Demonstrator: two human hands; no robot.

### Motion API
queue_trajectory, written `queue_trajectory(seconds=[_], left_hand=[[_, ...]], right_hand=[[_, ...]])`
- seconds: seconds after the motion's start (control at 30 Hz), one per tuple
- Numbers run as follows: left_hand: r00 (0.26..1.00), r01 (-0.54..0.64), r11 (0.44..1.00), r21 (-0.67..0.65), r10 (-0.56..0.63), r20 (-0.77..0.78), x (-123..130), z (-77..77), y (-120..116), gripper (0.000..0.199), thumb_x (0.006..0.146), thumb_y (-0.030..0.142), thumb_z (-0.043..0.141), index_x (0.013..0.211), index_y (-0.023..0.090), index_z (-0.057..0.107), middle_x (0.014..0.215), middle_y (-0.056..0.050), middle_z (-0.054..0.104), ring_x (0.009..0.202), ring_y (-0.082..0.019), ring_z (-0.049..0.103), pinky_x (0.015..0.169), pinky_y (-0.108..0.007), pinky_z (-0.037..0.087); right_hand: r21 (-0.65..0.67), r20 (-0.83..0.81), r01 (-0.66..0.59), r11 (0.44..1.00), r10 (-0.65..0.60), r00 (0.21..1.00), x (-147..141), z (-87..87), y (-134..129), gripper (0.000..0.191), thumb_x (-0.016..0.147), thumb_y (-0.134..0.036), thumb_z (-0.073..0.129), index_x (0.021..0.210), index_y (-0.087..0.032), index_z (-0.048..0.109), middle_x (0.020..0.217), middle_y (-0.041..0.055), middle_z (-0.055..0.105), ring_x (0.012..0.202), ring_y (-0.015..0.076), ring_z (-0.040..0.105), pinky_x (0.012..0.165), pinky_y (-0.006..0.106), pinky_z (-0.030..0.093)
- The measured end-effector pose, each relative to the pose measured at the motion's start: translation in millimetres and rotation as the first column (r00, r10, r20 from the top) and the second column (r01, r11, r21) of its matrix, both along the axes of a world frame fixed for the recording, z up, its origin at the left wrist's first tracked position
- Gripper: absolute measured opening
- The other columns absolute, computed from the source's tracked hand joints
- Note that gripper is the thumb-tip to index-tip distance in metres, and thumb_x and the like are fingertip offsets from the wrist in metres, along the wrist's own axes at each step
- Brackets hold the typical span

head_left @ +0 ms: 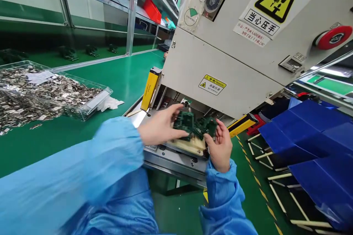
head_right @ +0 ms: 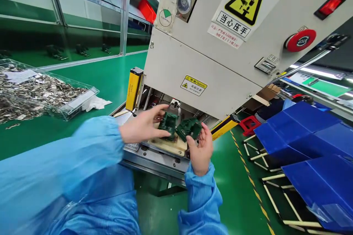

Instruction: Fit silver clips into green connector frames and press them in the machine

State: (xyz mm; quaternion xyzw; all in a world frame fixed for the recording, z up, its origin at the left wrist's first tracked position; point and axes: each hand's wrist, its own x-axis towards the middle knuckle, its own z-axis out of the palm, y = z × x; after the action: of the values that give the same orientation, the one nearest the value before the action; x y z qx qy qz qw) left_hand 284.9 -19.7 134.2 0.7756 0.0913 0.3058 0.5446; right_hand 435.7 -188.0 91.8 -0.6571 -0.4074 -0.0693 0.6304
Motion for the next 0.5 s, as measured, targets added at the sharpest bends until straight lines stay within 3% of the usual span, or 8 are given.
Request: queue_trajectory(seconds=[0.07, 0.13, 0.2, 0.27, 0.33, 0.4, 0.47, 0.5], left_hand=[[1.0, 0.016, 0.993, -0.116, -0.015, 0.013, -40.6, 1.2, 3.8, 0.069, 0.059, 0.024, 0.081, 0.124, 0.02, 0.058, 0.107, -0.008, 0.069, 0.097, -0.028, 0.067, 0.092, -0.046, 0.054], [0.995, 0.032, 0.979, -0.203, -0.05, -0.084, -88.2, -8.4, 4.4, 0.061, 0.061, 0.022, 0.081, 0.119, 0.023, 0.063, 0.107, -0.006, 0.07, 0.1, -0.029, 0.067, 0.093, -0.047, 0.054], [0.971, -0.058, 0.963, -0.265, -0.008, -0.241, -133.1, -29.8, 4.0, 0.065, 0.059, 0.022, 0.083, 0.121, 0.026, 0.062, 0.113, -0.007, 0.069, 0.106, -0.033, 0.065, 0.094, -0.051, 0.052], [0.924, -0.169, 0.95, -0.263, 0.059, -0.378, -166.1, -57.0, 5.1, 0.068, 0.056, 0.026, 0.086, 0.12, 0.028, 0.062, 0.124, -0.009, 0.063, 0.116, -0.036, 0.06, 0.099, -0.053, 0.048], [0.896, -0.204, 0.955, -0.215, 0.094, -0.433, -181.9, -81.2, 8.7, 0.068, 0.055, 0.031, 0.086, 0.119, 0.029, 0.063, 0.137, -0.009, 0.053, 0.127, -0.036, 0.051, 0.104, -0.051, 0.043], [0.884, -0.214, 0.964, -0.156, 0.123, -0.451, -181.8, -95.6, 13.4, 0.066, 0.055, 0.035, 0.085, 0.117, 0.027, 0.063, 0.146, -0.009, 0.044, 0.134, -0.036, 0.042, 0.109, -0.05, 0.037], [0.88, -0.187, 0.973, -0.136, 0.105, -0.464, -172.5, -99.6, 17.5, 0.064, 0.055, 0.036, 0.085, 0.115, 0.026, 0.064, 0.145, -0.01, 0.045, 0.133, -0.036, 0.043, 0.109, -0.051, 0.036], [0.885, -0.152, 0.977, -0.148, 0.068, -0.462, -167.1, -98.9, 19.0, 0.063, 0.056, 0.036, 0.084, 0.114, 0.025, 0.064, 0.14, -0.01, 0.051, 0.13, -0.036, 0.047, 0.107, -0.051, 0.038]], right_hand=[[-0.154, 0.07, -0.09, 0.984, 0.102, 0.992, 3.6, 8.0, 11.1, 0.064, 0.076, -0.038, 0.075, 0.131, -0.018, 0.047, 0.124, 0.014, 0.059, 0.115, 0.0282, 0.057, 0.1, 0.047, 0.045], [-0.285, 0.074, -0.195, 0.938, 0.224, 0.972, 5.6, 15.4, 19.5, 0.062, 0.075, -0.038, 0.076, 0.128, -0.02, 0.05, 0.12, 0.0113, 0.063, 0.112, 0.0269, 0.059, 0.1, 0.045, 0.045], [-0.363, 0.006, -0.293, 0.884, 0.317, 0.948, 6.0, 19.8, 24.5, 0.06, 0.075, -0.039, 0.076, 0.126, -0.02, 0.051, 0.116, 0.0098, 0.066, 0.109, 0.0265, 0.061, 0.1, 0.045, 0.044], [-0.398, -0.041, -0.318, 0.861, 0.329, 0.943, 5.4, 19.7, 26.0, 0.061, 0.076, -0.043, 0.074, 0.128, -0.021, 0.051, 0.116, 0.0096, 0.066, 0.111, 0.0273, 0.06, 0.101, 0.046, 0.044], [-0.418, 0.029, -0.244, 0.875, 0.282, 0.959, 4.5, 15.2, 22.2, 0.067, 0.078, -0.047, 0.07, 0.135, -0.022, 0.045, 0.127, 0.0108, 0.06, 0.12, 0.0283, 0.054, 0.104, 0.048, 0.04], [-0.395, 0.191, -0.06, 0.917, 0.146, 0.971, 4.0, 6.7, 9.6, 0.071, 0.082, -0.051, 0.064, 0.141, -0.02, 0.04, 0.14, 0.0125, 0.05, 0.129, 0.0286, 0.046, 0.108, 0.049, 0.034], [-0.327, 0.314, 0.226, 0.918, -0.119, 0.942, 4.8, -5.9, -14.7, 0.07, 0.083, -0.056, 0.055, 0.139, -0.015, 0.042, 0.141, 0.0158, 0.047, 0.13, 0.0304, 0.044, 0.109, 0.05, 0.033], [-0.306, 0.317, 0.376, 0.874, -0.279, 0.906, 6.2, -13.9, -30.9, 0.068, 0.083, -0.059, 0.051, 0.134, -0.014, 0.048, 0.135, 0.018, 0.053, 0.125, 0.0324, 0.049, 0.106, 0.052, 0.036]])
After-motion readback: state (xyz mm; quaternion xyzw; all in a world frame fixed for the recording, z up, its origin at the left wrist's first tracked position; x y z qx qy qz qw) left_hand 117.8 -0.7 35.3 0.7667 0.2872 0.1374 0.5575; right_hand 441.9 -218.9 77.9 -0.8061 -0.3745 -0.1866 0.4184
